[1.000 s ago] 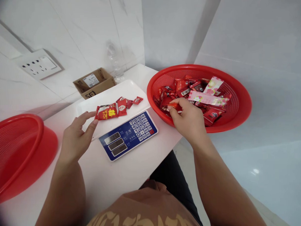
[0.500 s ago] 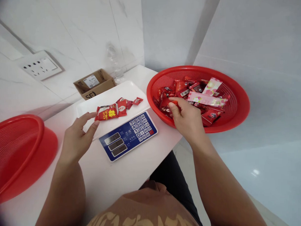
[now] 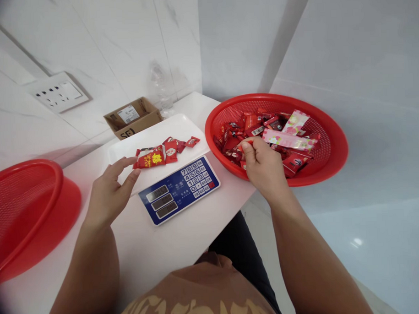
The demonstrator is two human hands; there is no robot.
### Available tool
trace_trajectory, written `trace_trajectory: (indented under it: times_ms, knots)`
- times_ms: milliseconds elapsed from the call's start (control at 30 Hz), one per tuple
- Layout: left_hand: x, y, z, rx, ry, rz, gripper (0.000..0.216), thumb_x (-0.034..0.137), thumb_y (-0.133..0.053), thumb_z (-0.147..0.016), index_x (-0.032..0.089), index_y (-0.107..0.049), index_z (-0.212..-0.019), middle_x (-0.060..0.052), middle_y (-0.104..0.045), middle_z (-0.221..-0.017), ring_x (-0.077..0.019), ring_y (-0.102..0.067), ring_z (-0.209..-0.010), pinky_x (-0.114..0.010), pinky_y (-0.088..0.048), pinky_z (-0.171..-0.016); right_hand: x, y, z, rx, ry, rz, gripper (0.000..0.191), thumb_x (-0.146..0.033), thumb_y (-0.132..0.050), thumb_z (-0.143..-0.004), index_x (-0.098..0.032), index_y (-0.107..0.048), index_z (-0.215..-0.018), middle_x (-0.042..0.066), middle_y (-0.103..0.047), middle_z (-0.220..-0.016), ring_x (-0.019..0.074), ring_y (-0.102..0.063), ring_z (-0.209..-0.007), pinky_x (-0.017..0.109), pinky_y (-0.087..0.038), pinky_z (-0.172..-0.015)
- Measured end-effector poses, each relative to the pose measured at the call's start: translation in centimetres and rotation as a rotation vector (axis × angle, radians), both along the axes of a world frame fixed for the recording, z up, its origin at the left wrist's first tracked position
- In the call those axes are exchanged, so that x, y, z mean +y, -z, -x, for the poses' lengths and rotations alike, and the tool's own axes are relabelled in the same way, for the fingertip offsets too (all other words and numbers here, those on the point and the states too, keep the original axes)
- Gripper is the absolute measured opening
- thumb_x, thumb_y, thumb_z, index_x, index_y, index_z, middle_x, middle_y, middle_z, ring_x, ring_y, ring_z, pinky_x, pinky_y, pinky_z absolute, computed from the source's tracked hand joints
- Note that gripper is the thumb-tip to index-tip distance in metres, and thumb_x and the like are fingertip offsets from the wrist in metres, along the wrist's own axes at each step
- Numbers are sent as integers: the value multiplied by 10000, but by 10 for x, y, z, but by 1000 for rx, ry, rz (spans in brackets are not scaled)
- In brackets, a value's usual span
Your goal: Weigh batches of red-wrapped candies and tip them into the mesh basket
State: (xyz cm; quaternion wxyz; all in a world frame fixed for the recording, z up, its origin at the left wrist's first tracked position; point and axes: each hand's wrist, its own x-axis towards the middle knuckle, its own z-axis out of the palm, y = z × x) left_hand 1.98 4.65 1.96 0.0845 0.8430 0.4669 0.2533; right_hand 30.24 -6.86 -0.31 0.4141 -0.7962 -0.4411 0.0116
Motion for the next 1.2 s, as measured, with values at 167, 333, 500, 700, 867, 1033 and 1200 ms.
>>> trace_trajectory:
  times_ms: [167,333,500,700,867,1033,1200]
  knots:
    - [0,0,0,0,-9,8,330,411,-435,-873,290,-549,-1158,6,-604,-1207,-229,-490,-1194,-480,-281,-1069,0,-1,1,-22,-10,6,170,-330,-417,-871,-240,-551,-818,51,-627,-665,193,-583,-609,307,-425,-610]
    - [0,0,0,5,-3,13,337,413,-438,-873,272,-549,-1158,-8,-602,-1212,-230,-490,-1193,-473,-277,-1071,3,2,2,-75,-27,-35,212,-333,-433,-860,-220,-603,-919,49,-664,-755,211,-609,-689,335,-455,-654]
    - [0,1,0,18,4,15,344,410,-432,-876,275,-540,-1173,-12,-597,-1219,-236,-475,-1208,-480,-277,-1066,5,6,0,-135,-67,-49,270,-292,-460,-842,-218,-594,-1065,95,-660,-1020,257,-605,-928,401,-456,-790]
    - [1,1,0,29,6,16,349,407,-426,-878,279,-532,-1185,-9,-594,-1221,-236,-472,-1210,-481,-275,-1064,4,8,-2,-149,-33,-65,334,-277,-467,-834,-219,-563,-1148,98,-638,-1063,265,-586,-978,436,-447,-831]
    - [1,1,0,33,13,21,359,423,-419,-876,266,-535,-1178,-21,-589,-1231,-243,-497,-1183,-483,-272,-1058,4,6,-2,-61,-9,25,342,-315,-523,-804,-224,-576,-1129,50,-667,-815,193,-572,-597,381,-472,-663]
    - [2,2,0,40,27,40,381,440,-399,-881,253,-527,-1188,-35,-585,-1236,-245,-464,-1215,-483,-257,-1060,3,7,-2,-50,-13,7,306,-335,-520,-806,-226,-593,-1083,24,-659,-746,171,-524,-523,357,-461,-600]
    - [4,6,2,112,63,77,406,430,-371,-894,252,-486,-1240,-44,-540,-1291,-261,-346,-1298,-513,-229,-1062,3,8,-1,-88,-37,-20,369,-329,-515,-822,-248,-542,-1181,59,-669,-923,208,-599,-658,367,-472,-650]
